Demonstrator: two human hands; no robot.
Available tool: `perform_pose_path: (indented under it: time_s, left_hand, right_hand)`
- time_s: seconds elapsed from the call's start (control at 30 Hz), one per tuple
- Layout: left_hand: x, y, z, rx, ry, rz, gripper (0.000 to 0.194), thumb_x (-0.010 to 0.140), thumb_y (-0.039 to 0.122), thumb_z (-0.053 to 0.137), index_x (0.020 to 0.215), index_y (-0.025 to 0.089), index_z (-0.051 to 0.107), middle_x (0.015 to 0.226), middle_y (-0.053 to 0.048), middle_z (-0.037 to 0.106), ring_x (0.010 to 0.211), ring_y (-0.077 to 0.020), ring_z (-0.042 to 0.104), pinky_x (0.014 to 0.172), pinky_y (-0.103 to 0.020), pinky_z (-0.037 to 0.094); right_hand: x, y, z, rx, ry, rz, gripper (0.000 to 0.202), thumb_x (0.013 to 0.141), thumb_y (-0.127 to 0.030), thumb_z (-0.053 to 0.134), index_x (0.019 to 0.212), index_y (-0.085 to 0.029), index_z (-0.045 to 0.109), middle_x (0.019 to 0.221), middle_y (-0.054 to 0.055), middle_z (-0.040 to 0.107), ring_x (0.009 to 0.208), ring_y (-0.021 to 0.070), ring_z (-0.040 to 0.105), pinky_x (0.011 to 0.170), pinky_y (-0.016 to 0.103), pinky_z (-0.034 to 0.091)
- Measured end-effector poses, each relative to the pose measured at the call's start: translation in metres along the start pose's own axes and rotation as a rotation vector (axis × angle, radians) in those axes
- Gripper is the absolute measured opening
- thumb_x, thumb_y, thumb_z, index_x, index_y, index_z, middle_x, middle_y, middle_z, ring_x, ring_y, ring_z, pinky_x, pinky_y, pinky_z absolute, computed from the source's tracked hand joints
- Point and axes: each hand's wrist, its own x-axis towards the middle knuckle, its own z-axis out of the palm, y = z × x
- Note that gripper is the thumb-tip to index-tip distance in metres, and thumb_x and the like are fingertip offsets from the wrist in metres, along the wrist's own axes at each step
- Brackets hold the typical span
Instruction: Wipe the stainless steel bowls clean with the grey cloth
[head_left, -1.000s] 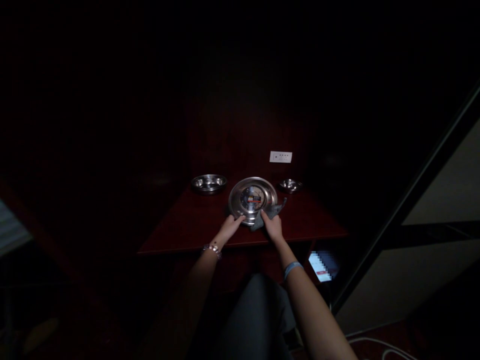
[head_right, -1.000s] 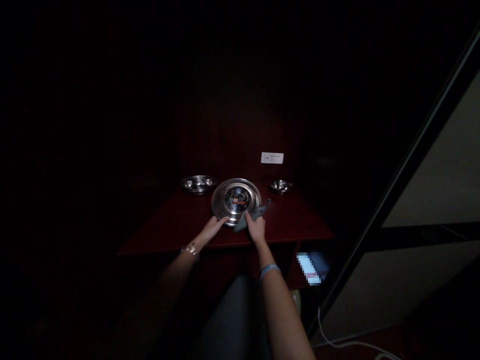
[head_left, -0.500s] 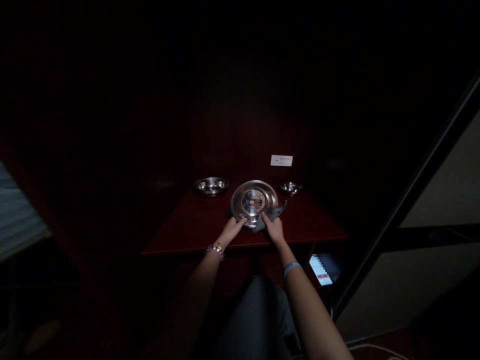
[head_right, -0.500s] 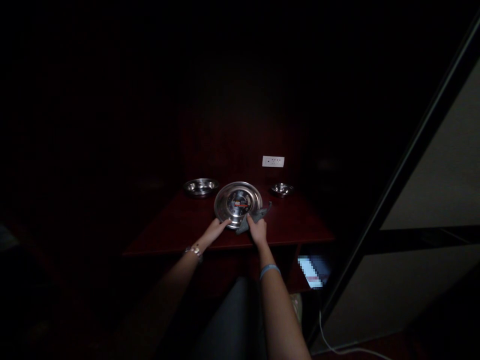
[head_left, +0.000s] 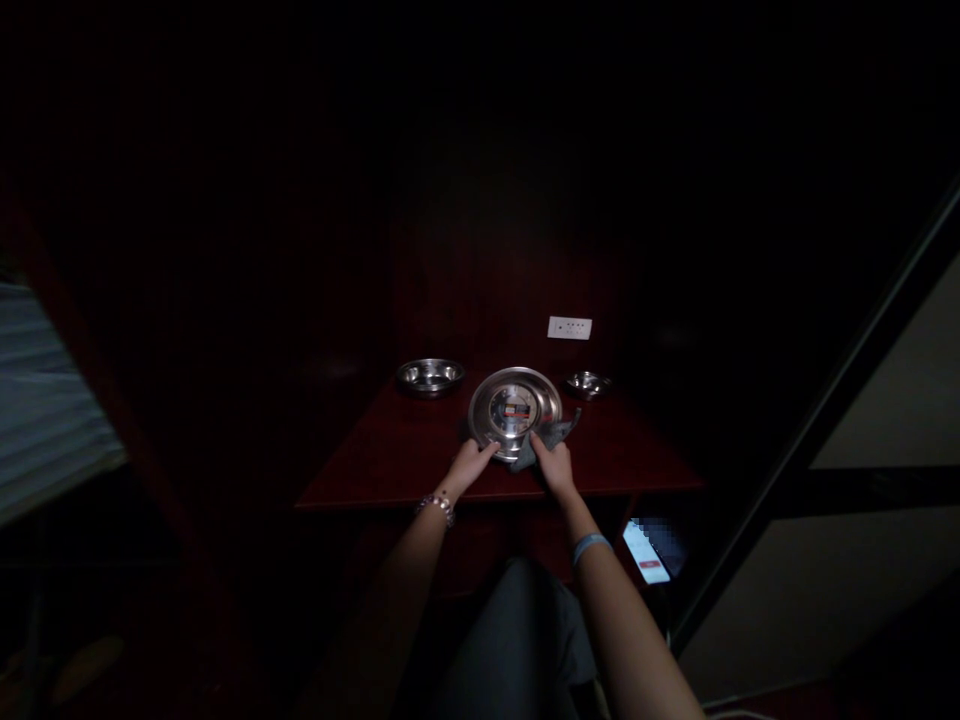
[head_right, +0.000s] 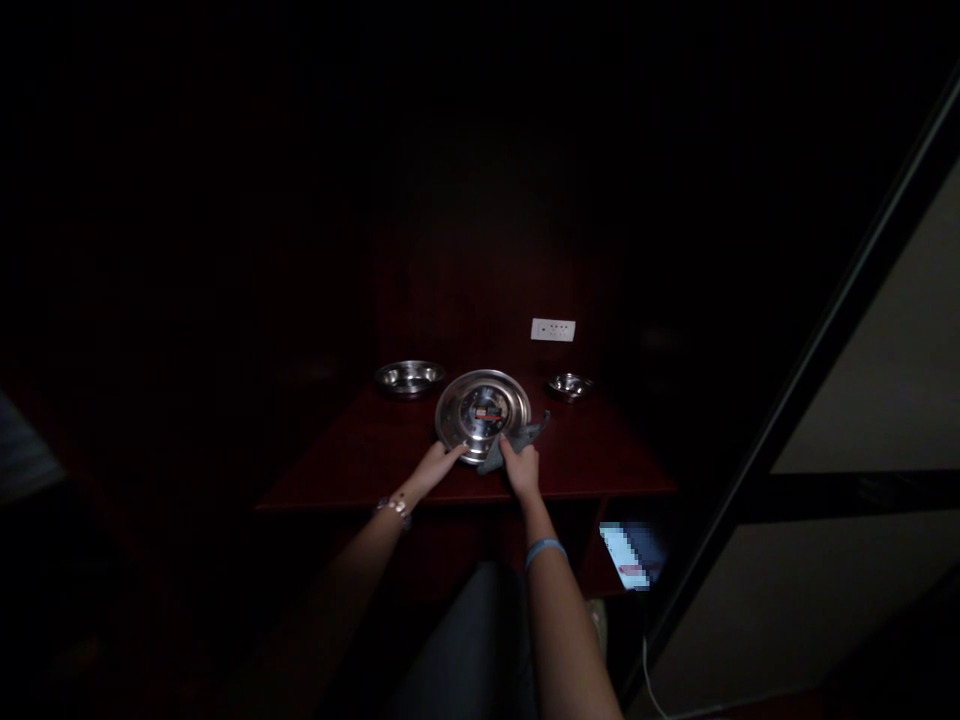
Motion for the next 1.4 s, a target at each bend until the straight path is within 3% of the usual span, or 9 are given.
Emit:
perform_pose_path:
  time_s: [0.53,0.87,1.2,1.4]
  left_hand:
    - [0.020,-0.031,0.007,-0.092,-0.035,0.081,0.039,0.082,0.037,0.066,0.112,0.012,0.073,0.122,-0.012,0.073,0.120,-0.0275,0.066,0.109,-0.038,0.046]
    - [0.006,-0.009,0.002,-0.087,-0.003,0.046,0.035,0.077,0.036,0.071,0.105,0.015,0.076,0.109,-0.010,0.078,0.118,-0.0307,0.066,0.106,-0.039,0.048]
    - [0.007,-0.012,0.005,-0.118,0.028,0.060,0.038,0.078,0.035,0.067,0.108,0.013,0.074,0.117,-0.011,0.075,0.118,-0.0279,0.066,0.108,-0.039,0.047]
    - [0.002,-0.002,0.001,-0.117,0.004,0.050,0.034,0.075,0.037,0.071,0.100,0.014,0.076,0.105,-0.011,0.079,0.115,-0.0299,0.067,0.105,-0.040,0.049]
  right_hand:
    - [-0.004,-0.013,-0.004,-0.060,0.001,0.026,0.041,0.086,-0.049,0.061,0.103,-0.014,0.075,0.101,0.011,0.078,0.101,0.0250,0.073,0.091,0.031,0.054]
    - [-0.004,-0.010,-0.002,-0.040,0.003,0.022,0.044,0.085,-0.050,0.060,0.103,-0.013,0.075,0.103,0.013,0.078,0.100,0.0249,0.073,0.088,0.031,0.055]
    - [-0.002,-0.007,-0.002,-0.028,0.007,0.022,0.044,0.084,-0.051,0.061,0.104,-0.014,0.075,0.102,0.012,0.078,0.100,0.0251,0.073,0.090,0.032,0.055]
    - [-0.003,-0.009,-0.003,-0.030,-0.011,0.002,0.045,0.085,-0.052,0.060,0.103,-0.014,0.075,0.103,0.011,0.078,0.100,0.0244,0.073,0.091,0.032,0.054]
